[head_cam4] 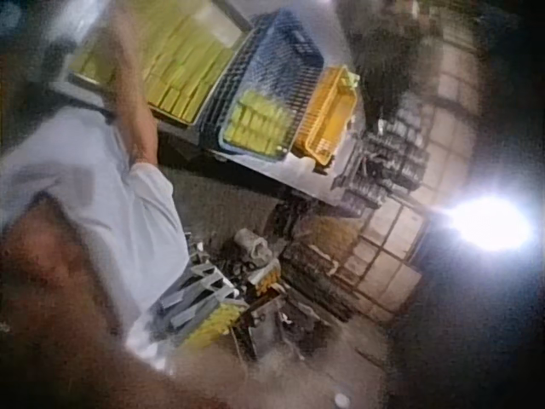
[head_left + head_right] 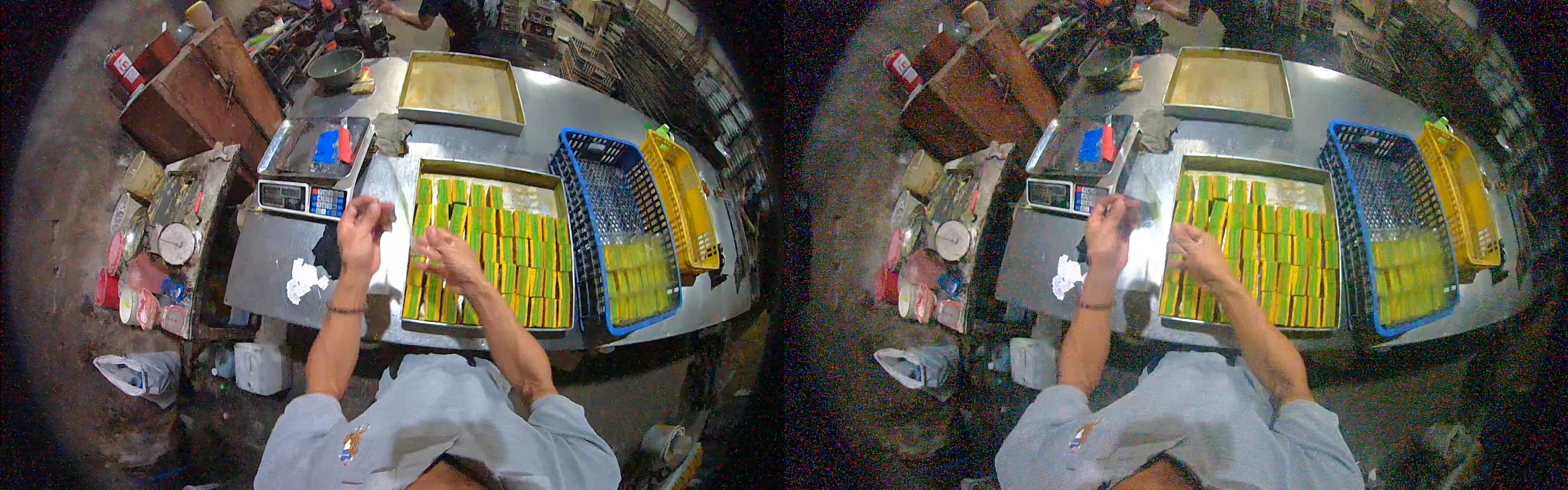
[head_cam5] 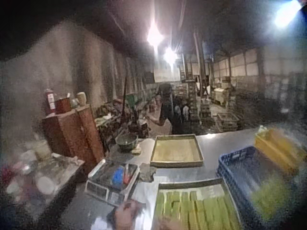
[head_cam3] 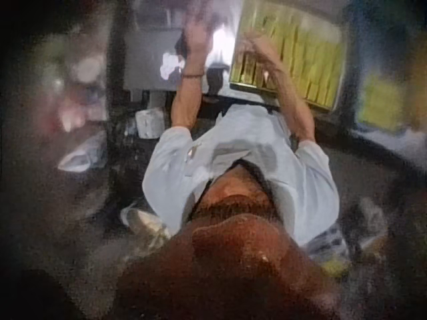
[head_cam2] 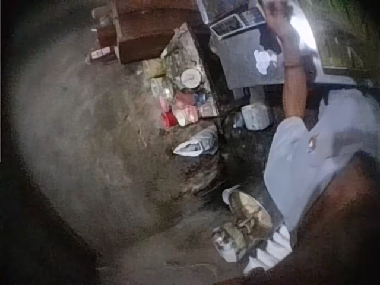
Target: The person wraps rectangular yellow-green food bars in clear plastic film, seals each piece, and places them into a blue basket. The person repeats this process for multiple bars taken from a metal tray on the table.
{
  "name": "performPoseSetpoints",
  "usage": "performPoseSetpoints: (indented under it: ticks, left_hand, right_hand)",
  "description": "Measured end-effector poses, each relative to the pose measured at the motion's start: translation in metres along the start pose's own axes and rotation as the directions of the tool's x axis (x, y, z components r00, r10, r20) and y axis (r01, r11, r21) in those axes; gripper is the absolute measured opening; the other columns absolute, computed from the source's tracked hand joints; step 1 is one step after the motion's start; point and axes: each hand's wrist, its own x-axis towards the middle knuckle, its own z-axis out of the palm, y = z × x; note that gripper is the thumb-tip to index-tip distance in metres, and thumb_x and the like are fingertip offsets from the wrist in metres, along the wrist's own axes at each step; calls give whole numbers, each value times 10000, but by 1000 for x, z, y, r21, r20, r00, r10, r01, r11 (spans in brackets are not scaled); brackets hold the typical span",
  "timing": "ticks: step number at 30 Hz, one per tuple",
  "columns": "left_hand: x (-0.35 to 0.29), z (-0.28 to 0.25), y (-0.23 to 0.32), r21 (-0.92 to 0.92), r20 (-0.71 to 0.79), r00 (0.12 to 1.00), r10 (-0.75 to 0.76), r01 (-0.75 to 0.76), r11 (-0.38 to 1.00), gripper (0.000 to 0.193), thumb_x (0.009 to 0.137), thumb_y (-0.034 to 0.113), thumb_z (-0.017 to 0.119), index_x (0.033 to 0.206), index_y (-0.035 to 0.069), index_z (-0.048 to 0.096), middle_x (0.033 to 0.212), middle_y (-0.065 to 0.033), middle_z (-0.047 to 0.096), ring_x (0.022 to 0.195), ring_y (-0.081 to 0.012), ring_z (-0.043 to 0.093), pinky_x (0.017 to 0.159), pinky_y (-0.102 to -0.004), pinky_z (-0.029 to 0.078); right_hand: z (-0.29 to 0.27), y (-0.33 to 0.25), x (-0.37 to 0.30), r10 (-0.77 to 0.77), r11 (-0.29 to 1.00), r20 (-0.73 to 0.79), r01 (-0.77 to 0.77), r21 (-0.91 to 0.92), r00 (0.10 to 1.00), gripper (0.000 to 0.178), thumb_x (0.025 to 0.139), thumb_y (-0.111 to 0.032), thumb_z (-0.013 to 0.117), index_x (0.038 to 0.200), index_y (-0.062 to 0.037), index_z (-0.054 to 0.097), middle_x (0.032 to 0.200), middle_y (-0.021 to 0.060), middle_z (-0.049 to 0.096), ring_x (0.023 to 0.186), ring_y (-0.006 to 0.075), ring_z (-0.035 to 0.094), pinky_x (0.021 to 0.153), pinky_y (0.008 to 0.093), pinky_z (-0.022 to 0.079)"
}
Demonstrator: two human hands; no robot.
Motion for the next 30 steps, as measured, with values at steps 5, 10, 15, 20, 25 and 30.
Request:
performPoseSetpoints:
  ticks: [5, 10, 15, 20, 25, 30]
  left_hand:
    - [-78, 21, -9, 0, -59, 998, 28, -28, 1000, 128, 966, 11, 637, 1085, 45, 602, 1089, -130, 705, 1079, -264, 686, 923, -412, 563]
    - [-112, 14, 17, -144, 347, 929, -126, 186, 972, 824, 889, 554, 717, 1455, 4, 481, 1344, -279, 627, 1242, -390, 621, 1086, -518, 452]
    - [-74, 47, 13, 555, 376, 779, -503, 246, 795, 595, 912, 235, 790, 1383, -46, 558, 1048, -168, 749, 964, -222, 717, 911, -353, 548]
    - [-64, 85, -18, 537, 336, 828, -449, 224, 814, 539, 878, 33, 786, 1368, -46, 576, 866, -39, 720, 755, -100, 664, 705, -252, 544]
    - [-68, 114, -42, 683, 335, 793, -508, 167, 711, 304, 870, 13, 784, 1160, -34, 706, 859, -43, 734, 738, -85, 654, 681, -243, 540]
    - [-76, 121, -60, 722, 322, 833, -450, 91, 686, 141, 852, 74, 825, 933, -20, 758, 810, -42, 736, 694, -79, 647, 625, -238, 527]
  right_hand:
    - [-12, 0, 8, -218, 952, -85, 231, 201, 972, 356, 983, -237, 711, 1245, -11, 626, 996, 99, 717, 888, 195, 709, 792, 387, 589]
    - [-43, -44, -45, -427, 820, 93, 429, -378, 899, 126, 949, -160, 741, 904, -43, 739, 799, 47, 715, 693, 156, 678, 703, 316, 556]
    - [-66, -57, -72, -508, 255, 502, 678, -689, 700, 118, 906, -189, 750, 876, -75, 744, 825, 107, 712, 740, 269, 682, 691, 395, 536]
    - [-85, -65, -95, -667, 58, 449, 641, -765, 595, 204, 899, -307, 732, 919, -104, 735, 804, 101, 690, 800, 323, 669, 705, 463, 504]
    - [-111, -55, -109, -741, -82, 356, 450, -889, 569, 181, 777, -187, 818, 904, -137, 700, 799, 31, 675, 799, 245, 646, 783, 424, 434]
    - [-117, -56, -123, -843, -164, 360, 447, -879, 399, 175, 763, -189, 811, 902, -154, 709, 823, 8, 673, 811, 233, 641, 776, 414, 424]
